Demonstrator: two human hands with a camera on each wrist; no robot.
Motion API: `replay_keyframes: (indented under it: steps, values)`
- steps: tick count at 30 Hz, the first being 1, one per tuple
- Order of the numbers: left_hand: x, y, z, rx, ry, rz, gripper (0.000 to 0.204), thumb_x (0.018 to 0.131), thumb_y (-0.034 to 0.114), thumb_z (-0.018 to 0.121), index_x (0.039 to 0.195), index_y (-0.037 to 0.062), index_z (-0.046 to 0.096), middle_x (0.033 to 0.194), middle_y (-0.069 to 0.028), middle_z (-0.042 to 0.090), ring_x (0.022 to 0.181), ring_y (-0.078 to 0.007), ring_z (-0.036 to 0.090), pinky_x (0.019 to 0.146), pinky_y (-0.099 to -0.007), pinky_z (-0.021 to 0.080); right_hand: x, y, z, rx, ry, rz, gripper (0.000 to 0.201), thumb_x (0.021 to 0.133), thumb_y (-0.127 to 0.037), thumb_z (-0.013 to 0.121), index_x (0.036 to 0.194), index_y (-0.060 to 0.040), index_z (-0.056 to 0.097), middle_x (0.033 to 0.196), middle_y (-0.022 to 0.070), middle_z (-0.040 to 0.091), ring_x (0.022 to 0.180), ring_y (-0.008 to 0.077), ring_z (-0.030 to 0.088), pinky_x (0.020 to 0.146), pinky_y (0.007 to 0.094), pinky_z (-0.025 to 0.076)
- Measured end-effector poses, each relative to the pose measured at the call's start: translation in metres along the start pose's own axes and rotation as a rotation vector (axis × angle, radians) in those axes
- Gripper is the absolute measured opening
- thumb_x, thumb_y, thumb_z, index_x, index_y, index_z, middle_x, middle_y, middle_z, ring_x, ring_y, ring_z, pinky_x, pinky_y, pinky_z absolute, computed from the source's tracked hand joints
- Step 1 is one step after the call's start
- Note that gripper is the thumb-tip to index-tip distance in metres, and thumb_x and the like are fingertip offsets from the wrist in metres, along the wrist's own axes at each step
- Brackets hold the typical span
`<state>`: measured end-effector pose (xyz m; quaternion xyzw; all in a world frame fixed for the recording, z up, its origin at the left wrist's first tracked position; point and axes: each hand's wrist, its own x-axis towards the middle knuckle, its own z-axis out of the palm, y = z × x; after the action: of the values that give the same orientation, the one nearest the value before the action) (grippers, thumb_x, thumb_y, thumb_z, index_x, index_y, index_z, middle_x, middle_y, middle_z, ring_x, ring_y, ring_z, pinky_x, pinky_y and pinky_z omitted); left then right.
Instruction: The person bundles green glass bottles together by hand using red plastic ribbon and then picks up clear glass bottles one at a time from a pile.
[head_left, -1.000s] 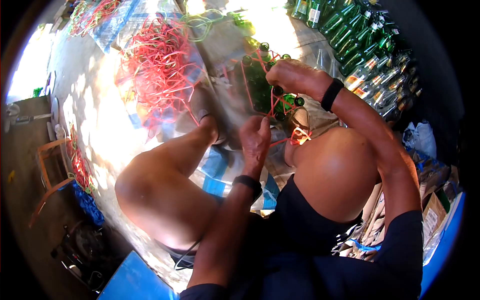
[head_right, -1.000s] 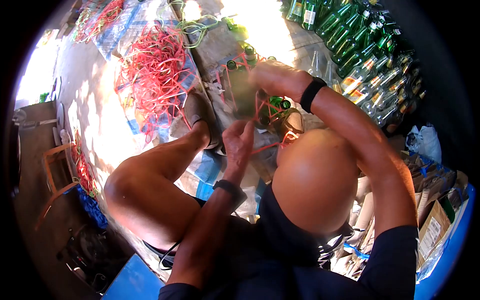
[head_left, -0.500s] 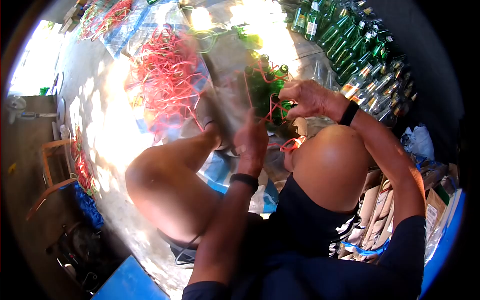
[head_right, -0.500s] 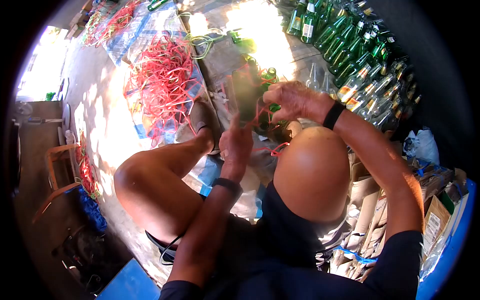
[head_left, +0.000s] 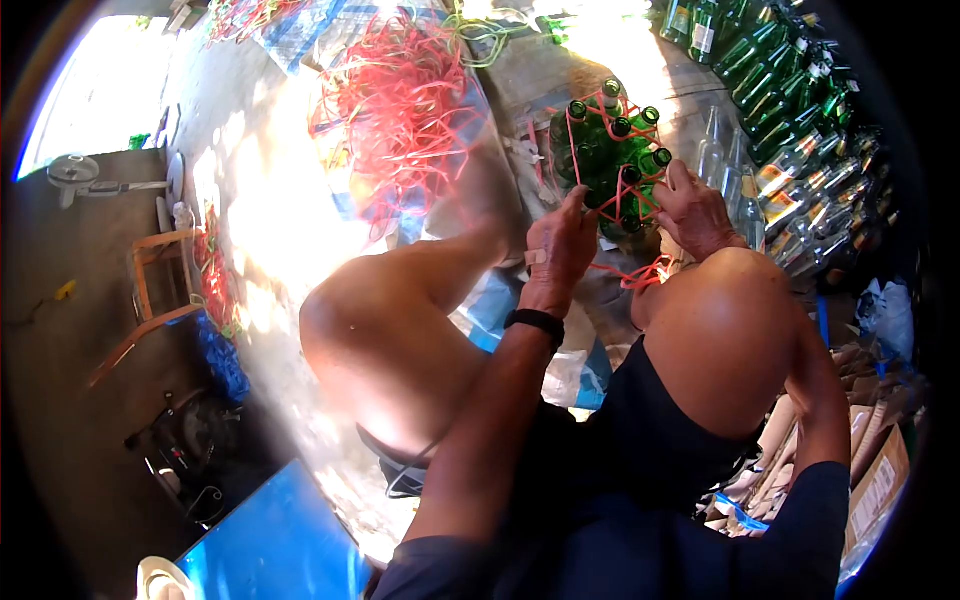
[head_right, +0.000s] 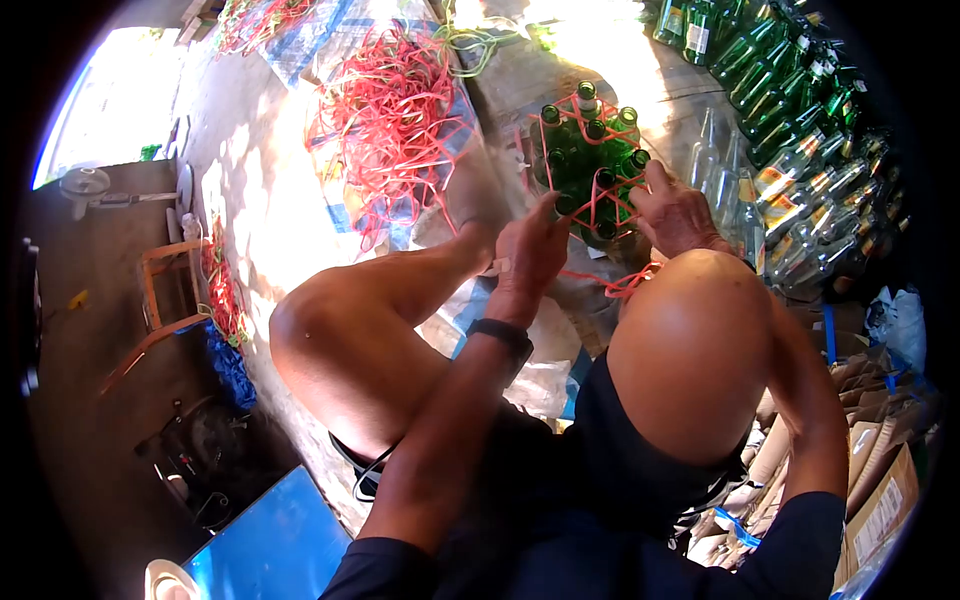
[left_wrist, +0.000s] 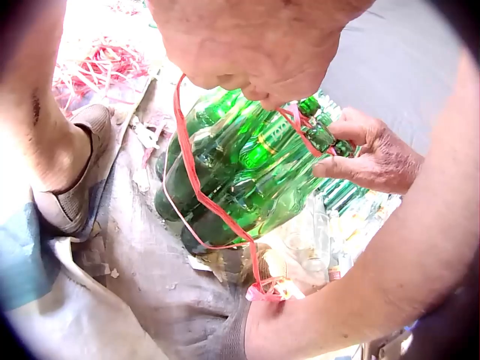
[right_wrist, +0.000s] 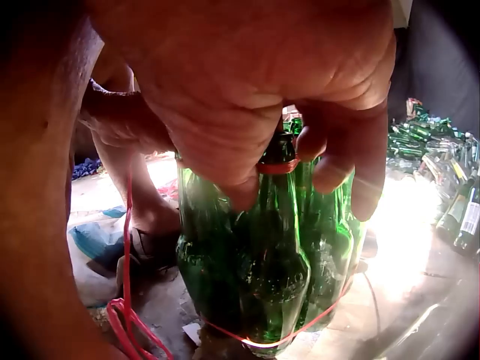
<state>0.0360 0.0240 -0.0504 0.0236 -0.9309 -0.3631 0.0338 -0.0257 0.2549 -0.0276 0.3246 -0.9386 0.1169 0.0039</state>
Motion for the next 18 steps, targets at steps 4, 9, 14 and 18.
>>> replay_keyframes:
  steps: [4, 9, 14, 18]
  values:
    - [-0.001, -0.001, 0.003, 0.01, 0.035, 0.031, 0.032, 0.088, 0.019, 0.067, 0.119, 0.0108, 0.064, 0.08, -0.0207, 0.069, 0.073, -0.0418, 0.068, 0.062, -0.0523, 0.053, -0.001, 0.007, -0.002, 0.007, -0.094, 0.005, 0.029, 0.078, -0.018, 0.08, 0.094, -0.0082, 0.058, 0.09, 0.0128, 0.057, 0.076, 0.0348, 0.066, 0.066, 0.045, 0.054]
    - [-0.005, 0.001, 0.009, 0.03, 0.027, 0.064, 0.031, 0.089, 0.023, 0.067, 0.118, 0.0111, 0.066, 0.078, -0.021, 0.069, 0.071, -0.0416, 0.068, 0.062, -0.0516, 0.053, 0.005, 0.02, -0.009, -0.008, -0.127, -0.119, 0.03, 0.077, -0.018, 0.08, 0.095, -0.0076, 0.059, 0.087, 0.0117, 0.058, 0.077, 0.0338, 0.066, 0.065, 0.0452, 0.053]
    - [-0.015, 0.017, 0.021, -0.004, 0.049, 0.052, 0.029, 0.088, 0.02, 0.067, 0.115, 0.0082, 0.065, 0.073, -0.0212, 0.067, 0.068, -0.0413, 0.067, 0.058, -0.0509, 0.052, 0.01, 0.049, -0.001, -0.08, -0.119, -0.206, 0.024, 0.077, -0.014, 0.076, 0.093, -0.0082, 0.059, 0.083, 0.0104, 0.057, 0.074, 0.0322, 0.066, 0.063, 0.0442, 0.052]
    - [-0.021, 0.022, 0.042, -0.023, 0.063, 0.058, 0.028, 0.088, 0.018, 0.067, 0.113, 0.0051, 0.063, 0.068, -0.0214, 0.065, 0.063, -0.0416, 0.066, 0.054, -0.052, 0.05, 0.013, 0.06, 0.001, -0.158, -0.053, -0.224, 0.018, 0.075, -0.002, 0.069, 0.086, -0.0086, 0.057, 0.079, 0.0076, 0.057, 0.073, 0.029, 0.067, 0.06, 0.0426, 0.053]
